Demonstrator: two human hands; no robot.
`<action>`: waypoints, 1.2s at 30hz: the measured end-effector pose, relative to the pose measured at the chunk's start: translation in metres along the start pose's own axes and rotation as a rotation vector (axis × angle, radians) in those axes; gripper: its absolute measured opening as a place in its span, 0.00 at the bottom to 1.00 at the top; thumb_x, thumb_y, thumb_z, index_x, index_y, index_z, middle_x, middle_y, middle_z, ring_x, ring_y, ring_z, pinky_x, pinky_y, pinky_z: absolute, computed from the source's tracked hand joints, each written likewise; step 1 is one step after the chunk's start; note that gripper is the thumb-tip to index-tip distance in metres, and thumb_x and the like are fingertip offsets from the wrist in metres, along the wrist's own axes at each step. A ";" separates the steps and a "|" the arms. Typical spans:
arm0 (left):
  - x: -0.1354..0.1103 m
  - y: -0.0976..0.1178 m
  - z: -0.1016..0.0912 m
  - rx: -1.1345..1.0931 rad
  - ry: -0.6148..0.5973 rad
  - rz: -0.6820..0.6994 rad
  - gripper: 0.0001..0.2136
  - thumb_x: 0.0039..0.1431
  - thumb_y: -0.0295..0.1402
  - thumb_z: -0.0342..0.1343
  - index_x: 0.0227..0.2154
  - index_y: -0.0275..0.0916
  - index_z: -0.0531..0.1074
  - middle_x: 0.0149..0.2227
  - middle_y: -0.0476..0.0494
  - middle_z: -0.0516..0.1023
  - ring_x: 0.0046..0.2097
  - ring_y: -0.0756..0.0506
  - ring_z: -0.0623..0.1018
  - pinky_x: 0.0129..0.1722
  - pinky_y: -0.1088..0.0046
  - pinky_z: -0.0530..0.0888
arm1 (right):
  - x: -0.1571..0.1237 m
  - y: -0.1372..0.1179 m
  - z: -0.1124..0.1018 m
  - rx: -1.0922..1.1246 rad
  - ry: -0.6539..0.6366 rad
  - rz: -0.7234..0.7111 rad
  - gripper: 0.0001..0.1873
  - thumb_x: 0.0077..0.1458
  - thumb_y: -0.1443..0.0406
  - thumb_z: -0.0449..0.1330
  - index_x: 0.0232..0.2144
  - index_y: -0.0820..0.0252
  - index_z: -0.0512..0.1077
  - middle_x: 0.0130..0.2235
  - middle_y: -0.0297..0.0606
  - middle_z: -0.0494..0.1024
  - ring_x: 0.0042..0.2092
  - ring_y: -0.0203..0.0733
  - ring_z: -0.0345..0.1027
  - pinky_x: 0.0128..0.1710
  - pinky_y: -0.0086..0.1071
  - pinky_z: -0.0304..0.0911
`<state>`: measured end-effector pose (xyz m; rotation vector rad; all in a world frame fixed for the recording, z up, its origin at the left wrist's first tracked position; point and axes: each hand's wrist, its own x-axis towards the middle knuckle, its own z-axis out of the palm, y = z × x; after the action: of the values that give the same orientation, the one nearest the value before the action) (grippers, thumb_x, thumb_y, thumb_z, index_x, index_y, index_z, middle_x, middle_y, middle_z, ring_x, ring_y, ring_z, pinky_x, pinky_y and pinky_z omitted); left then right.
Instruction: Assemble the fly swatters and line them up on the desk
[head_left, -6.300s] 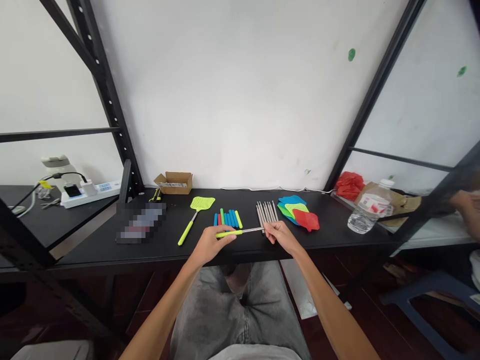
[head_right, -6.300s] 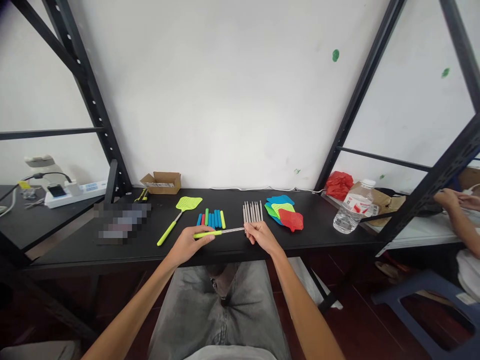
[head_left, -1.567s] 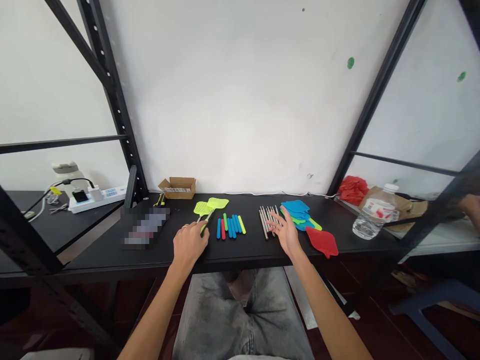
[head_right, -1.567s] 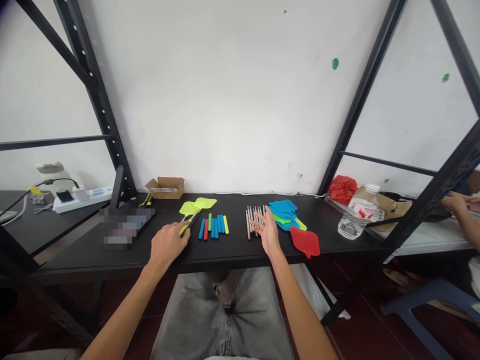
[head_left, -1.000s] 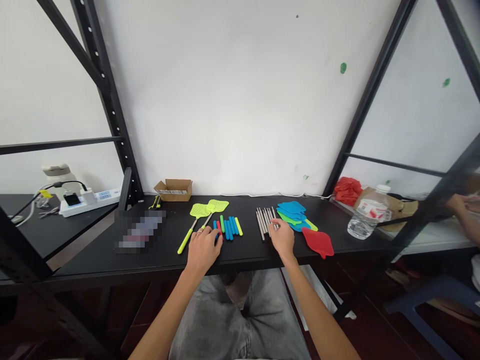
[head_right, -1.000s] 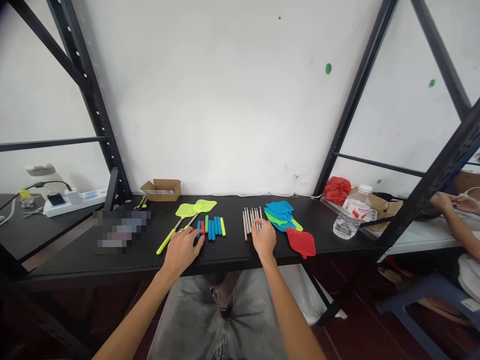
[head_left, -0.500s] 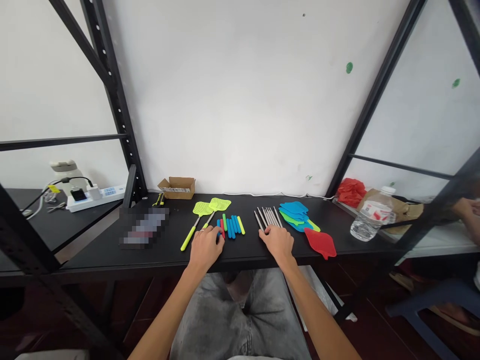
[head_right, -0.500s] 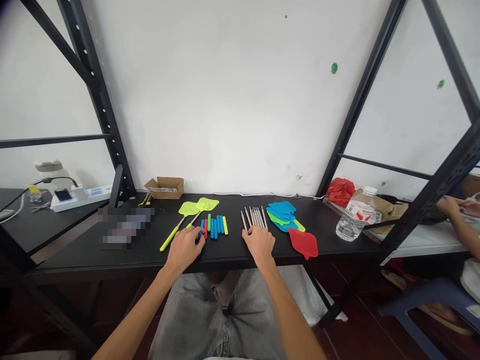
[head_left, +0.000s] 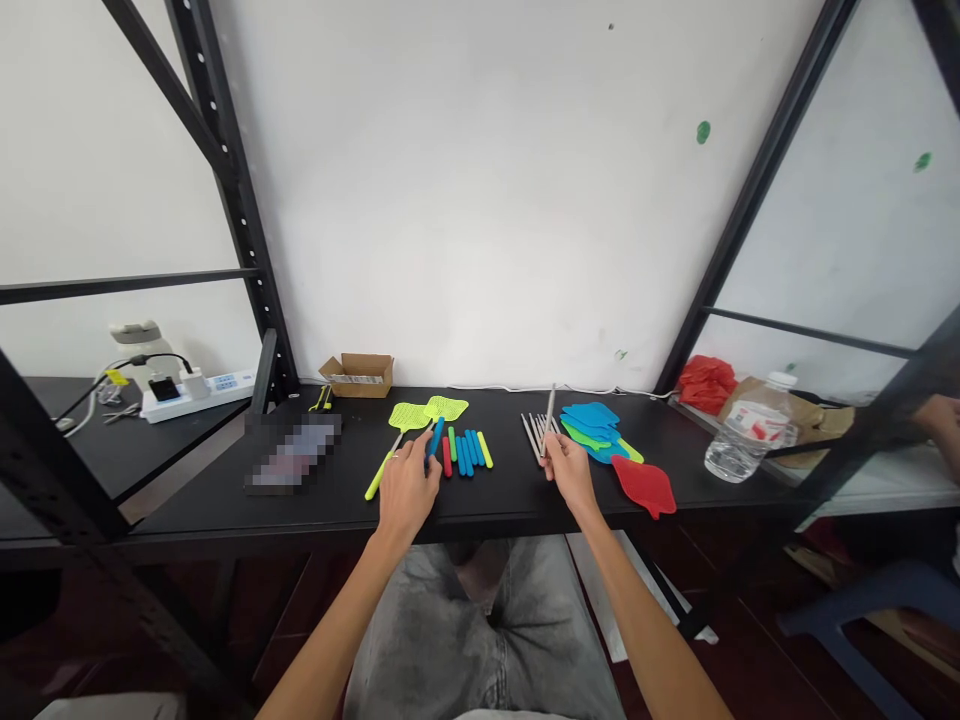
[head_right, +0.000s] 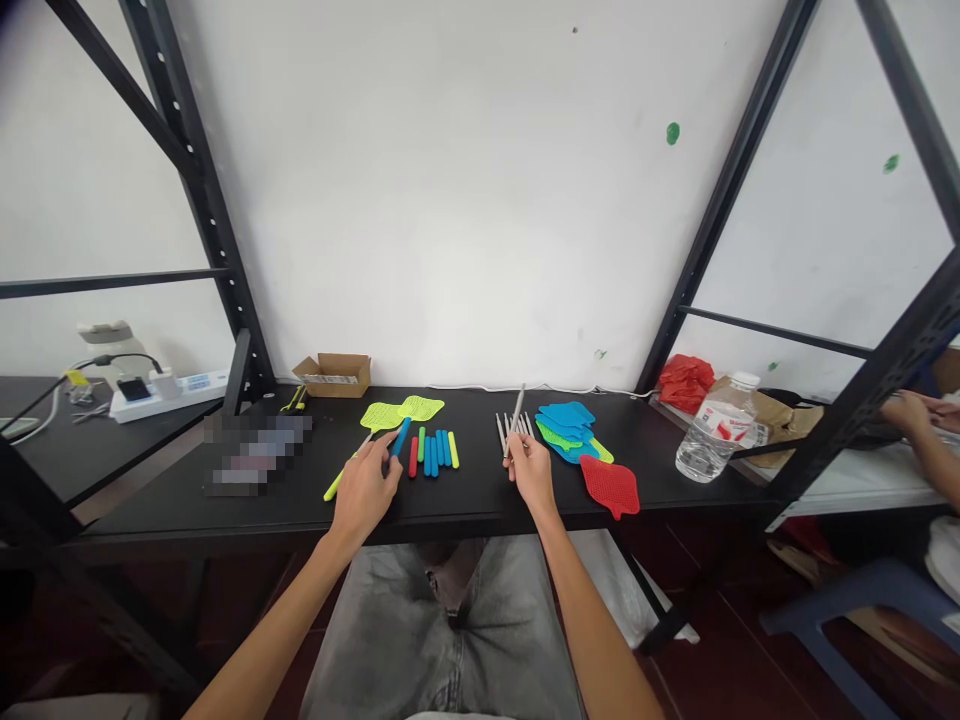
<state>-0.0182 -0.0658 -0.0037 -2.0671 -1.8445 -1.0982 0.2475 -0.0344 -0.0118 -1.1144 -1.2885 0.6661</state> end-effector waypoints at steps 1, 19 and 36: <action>0.000 0.001 0.000 -0.060 0.001 0.013 0.20 0.65 0.32 0.44 0.59 0.38 0.64 0.39 0.41 0.75 0.39 0.42 0.75 0.42 0.68 0.69 | 0.000 0.000 0.002 0.084 -0.017 0.025 0.25 0.53 0.43 0.57 0.26 0.59 0.69 0.21 0.34 0.74 0.17 0.33 0.60 0.18 0.28 0.52; -0.013 0.025 0.012 -0.353 -0.247 0.286 0.16 0.68 0.31 0.42 0.52 0.43 0.72 0.42 0.41 0.71 0.42 0.43 0.74 0.42 0.68 0.71 | -0.008 0.005 0.012 0.323 -0.191 0.161 0.23 0.48 0.47 0.65 0.34 0.61 0.71 0.33 0.44 0.81 0.25 0.39 0.74 0.19 0.26 0.57; -0.014 0.024 0.009 -0.346 -0.339 0.296 0.16 0.67 0.29 0.42 0.50 0.44 0.72 0.43 0.43 0.74 0.42 0.44 0.75 0.42 0.70 0.70 | -0.012 -0.001 0.009 0.176 -0.358 0.083 0.19 0.55 0.50 0.61 0.37 0.59 0.70 0.32 0.40 0.80 0.26 0.37 0.70 0.22 0.27 0.55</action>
<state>0.0076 -0.0769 -0.0109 -2.7651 -1.4742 -1.1027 0.2358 -0.0424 -0.0165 -0.9344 -1.4570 1.0562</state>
